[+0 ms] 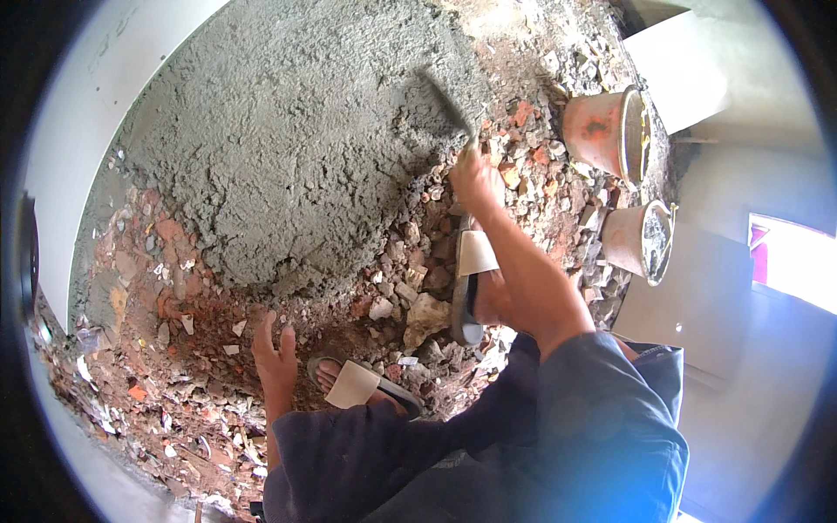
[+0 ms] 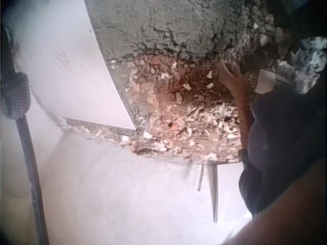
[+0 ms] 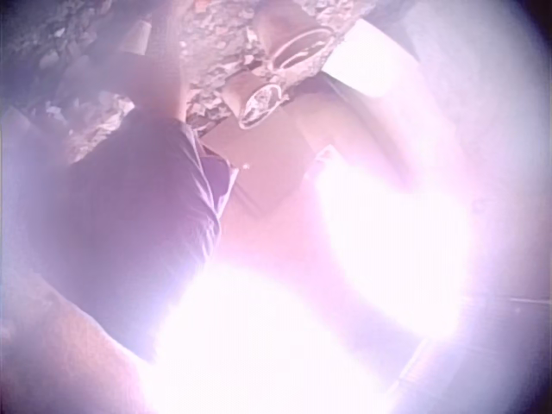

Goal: The person spreads cement on the floor using a trowel and then places a large white tile onto the cement. They use a rubber mallet to tap the tile into place.

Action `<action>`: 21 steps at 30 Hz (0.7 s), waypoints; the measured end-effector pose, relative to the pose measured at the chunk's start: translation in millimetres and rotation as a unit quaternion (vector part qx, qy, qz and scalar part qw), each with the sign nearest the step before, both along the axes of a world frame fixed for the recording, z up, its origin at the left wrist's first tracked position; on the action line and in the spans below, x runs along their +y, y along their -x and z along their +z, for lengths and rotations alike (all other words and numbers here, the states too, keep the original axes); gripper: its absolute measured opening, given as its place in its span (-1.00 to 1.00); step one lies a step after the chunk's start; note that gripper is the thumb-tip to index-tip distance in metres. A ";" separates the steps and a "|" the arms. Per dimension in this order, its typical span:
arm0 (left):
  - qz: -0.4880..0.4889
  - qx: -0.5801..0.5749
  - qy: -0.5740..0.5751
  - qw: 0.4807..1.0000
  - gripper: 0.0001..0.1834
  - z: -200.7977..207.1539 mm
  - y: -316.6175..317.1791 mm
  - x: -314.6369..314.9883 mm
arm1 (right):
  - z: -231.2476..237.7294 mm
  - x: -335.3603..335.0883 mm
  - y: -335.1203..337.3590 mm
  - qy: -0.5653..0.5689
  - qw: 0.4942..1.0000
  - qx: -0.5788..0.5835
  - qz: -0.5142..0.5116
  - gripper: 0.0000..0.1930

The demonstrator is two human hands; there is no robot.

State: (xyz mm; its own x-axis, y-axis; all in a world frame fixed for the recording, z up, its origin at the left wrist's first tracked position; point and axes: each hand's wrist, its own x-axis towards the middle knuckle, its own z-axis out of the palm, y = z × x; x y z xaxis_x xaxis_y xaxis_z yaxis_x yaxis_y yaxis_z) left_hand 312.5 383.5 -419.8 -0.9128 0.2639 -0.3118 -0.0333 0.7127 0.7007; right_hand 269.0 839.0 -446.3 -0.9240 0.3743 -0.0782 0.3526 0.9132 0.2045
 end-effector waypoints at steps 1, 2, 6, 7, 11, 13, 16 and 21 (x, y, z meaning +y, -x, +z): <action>0.019 -0.012 0.006 1.000 -0.51 -0.5 3.7 1.8 | 4.0 -17.7 -17.7 0.031 0.998 0.046 0.041 -0.70; 0.018 0.003 -0.016 1.000 -0.51 -1.2 6.7 4.1 | 11.9 -28.1 -36.2 0.189 0.981 0.006 -0.050 -0.70; 0.030 0.002 -0.042 0.999 -0.52 -7.0 13.7 10.1 | 27.7 -17.3 -50.6 -0.024 0.978 -0.190 0.078 -0.72; 0.035 0.004 -0.043 0.998 -0.52 -8.0 12.0 10.1 | 26.4 -10.4 -45.2 -0.237 0.926 -0.201 0.214 -0.72; 0.036 0.015 -0.063 0.997 -0.54 -12.6 5.2 10.2 | -2.7 -25.6 -22.1 0.002 0.992 -0.099 -0.078 -0.75; 0.041 0.009 -0.062 0.997 -0.54 -14.1 3.2 10.0 | -12.8 -68.8 -33.4 -0.266 0.921 -0.261 0.115 -0.79; 0.063 -0.004 -0.077 0.995 -0.55 -15.8 2.3 10.5 | -9.2 -156.0 -74.6 -0.110 0.975 0.143 0.133 -0.78; 0.086 -0.014 -0.086 0.992 -0.57 -14.6 1.0 10.2 | -1.2 -183.9 -81.2 0.192 0.967 0.144 0.088 -0.83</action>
